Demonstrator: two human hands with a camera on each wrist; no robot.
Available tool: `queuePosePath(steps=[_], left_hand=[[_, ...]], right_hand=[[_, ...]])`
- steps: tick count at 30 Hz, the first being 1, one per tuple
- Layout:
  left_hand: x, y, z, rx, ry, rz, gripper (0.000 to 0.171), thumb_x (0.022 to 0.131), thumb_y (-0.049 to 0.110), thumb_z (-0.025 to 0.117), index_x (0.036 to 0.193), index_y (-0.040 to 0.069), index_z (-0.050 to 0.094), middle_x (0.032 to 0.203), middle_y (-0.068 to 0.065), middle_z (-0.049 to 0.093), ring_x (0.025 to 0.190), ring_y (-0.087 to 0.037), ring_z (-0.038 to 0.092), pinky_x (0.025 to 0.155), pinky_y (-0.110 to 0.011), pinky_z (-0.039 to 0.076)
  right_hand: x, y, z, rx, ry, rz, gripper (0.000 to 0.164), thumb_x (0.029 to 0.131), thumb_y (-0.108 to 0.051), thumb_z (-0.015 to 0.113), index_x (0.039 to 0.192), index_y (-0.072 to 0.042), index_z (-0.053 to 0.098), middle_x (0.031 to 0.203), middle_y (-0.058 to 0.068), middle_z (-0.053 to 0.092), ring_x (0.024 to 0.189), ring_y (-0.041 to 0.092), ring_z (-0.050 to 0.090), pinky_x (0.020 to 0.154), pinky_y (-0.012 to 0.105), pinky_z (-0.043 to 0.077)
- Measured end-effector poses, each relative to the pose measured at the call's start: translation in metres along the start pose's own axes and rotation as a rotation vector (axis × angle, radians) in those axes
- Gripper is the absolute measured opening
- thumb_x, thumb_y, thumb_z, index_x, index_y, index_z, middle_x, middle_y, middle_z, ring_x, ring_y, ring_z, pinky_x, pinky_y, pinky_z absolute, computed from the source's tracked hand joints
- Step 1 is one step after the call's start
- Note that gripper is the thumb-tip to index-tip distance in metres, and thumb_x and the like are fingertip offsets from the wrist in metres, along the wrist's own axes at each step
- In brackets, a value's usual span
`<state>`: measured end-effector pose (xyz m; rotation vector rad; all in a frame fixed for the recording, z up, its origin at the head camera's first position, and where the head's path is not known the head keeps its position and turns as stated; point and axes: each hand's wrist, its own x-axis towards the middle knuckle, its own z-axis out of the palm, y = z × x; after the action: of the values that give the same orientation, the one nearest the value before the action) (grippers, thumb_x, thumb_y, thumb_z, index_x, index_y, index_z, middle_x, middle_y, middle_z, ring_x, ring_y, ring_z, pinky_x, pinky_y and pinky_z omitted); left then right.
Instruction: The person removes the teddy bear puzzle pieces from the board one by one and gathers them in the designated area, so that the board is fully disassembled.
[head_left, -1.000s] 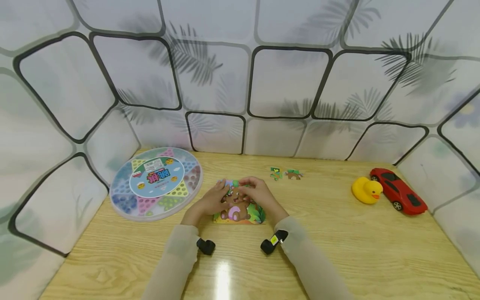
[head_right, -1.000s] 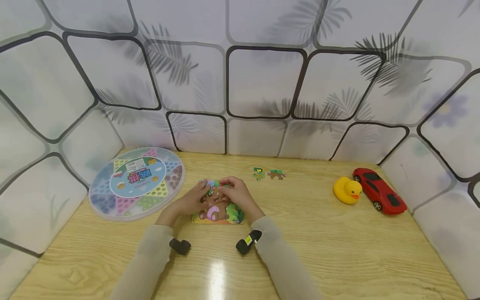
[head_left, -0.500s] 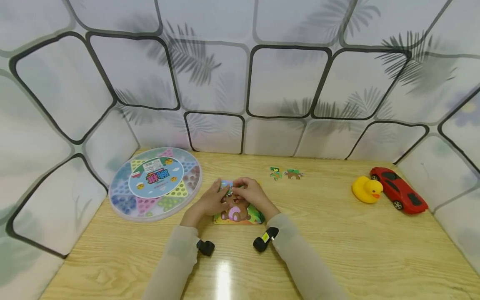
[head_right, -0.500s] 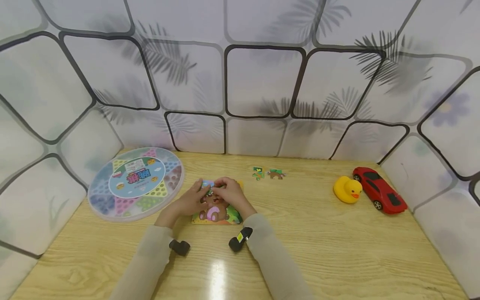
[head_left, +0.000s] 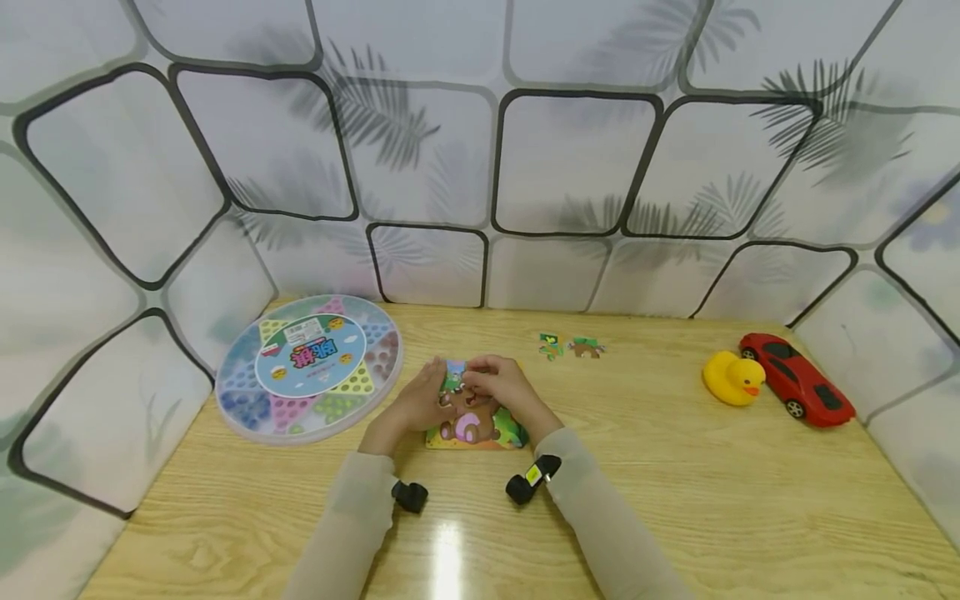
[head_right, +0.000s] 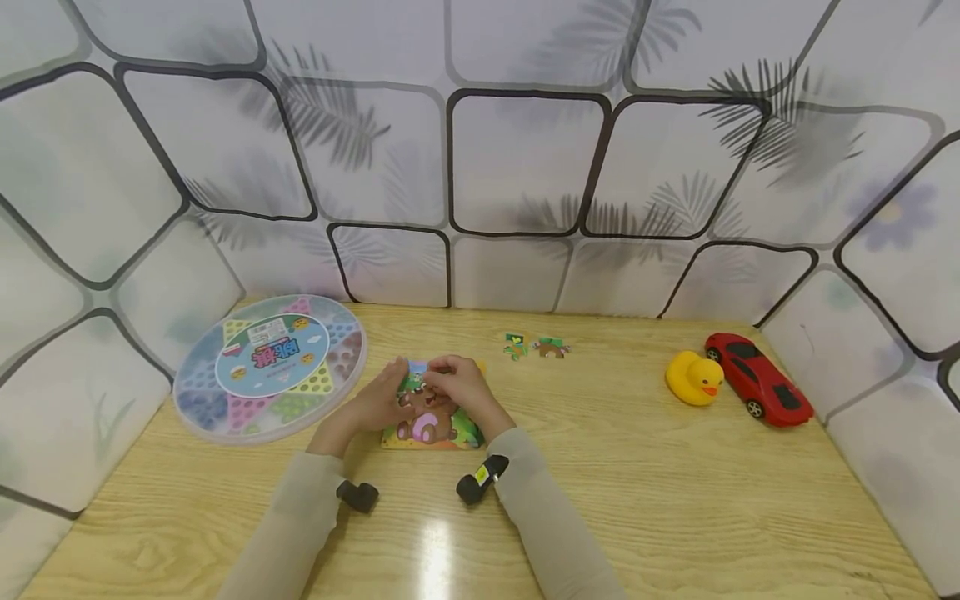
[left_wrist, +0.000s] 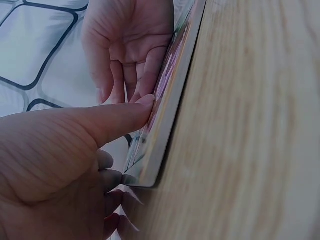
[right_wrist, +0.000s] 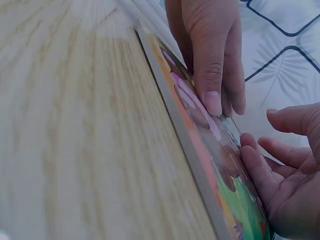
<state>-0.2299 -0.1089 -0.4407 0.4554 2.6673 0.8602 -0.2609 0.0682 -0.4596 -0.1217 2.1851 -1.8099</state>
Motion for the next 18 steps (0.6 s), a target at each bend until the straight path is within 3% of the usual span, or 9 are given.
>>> queuePosePath(steps=[9, 18], left_hand=[[0.0026, -0.0032, 0.0026, -0.039, 0.03, -0.021, 0.099, 0.086, 0.024, 0.068, 0.147, -0.009, -0.003, 0.152, -0.03, 0.01, 0.142, -0.04, 0.011, 0.113, -0.049, 0.017], [0.0045, -0.0059, 0.0041, -0.036, 0.025, -0.017, 0.099, 0.086, 0.025, 0.067, 0.147, -0.008, -0.004, 0.152, -0.031, 0.01, 0.141, -0.041, 0.011, 0.113, -0.051, 0.017]], right_hand=[[-0.0008, -0.0024, 0.0014, 0.02, 0.035, 0.007, 0.039, 0.089, -0.014, 0.065, 0.125, 0.001, 0.059, 0.113, 0.014, 0.064, 0.092, 0.02, 0.066, 0.079, 0.03, 0.055], [0.0009, -0.005, 0.0034, -0.028, 0.015, 0.012, 0.042, 0.093, -0.016, 0.061, 0.129, 0.003, 0.054, 0.12, 0.018, 0.061, 0.096, 0.023, 0.065, 0.078, 0.03, 0.055]])
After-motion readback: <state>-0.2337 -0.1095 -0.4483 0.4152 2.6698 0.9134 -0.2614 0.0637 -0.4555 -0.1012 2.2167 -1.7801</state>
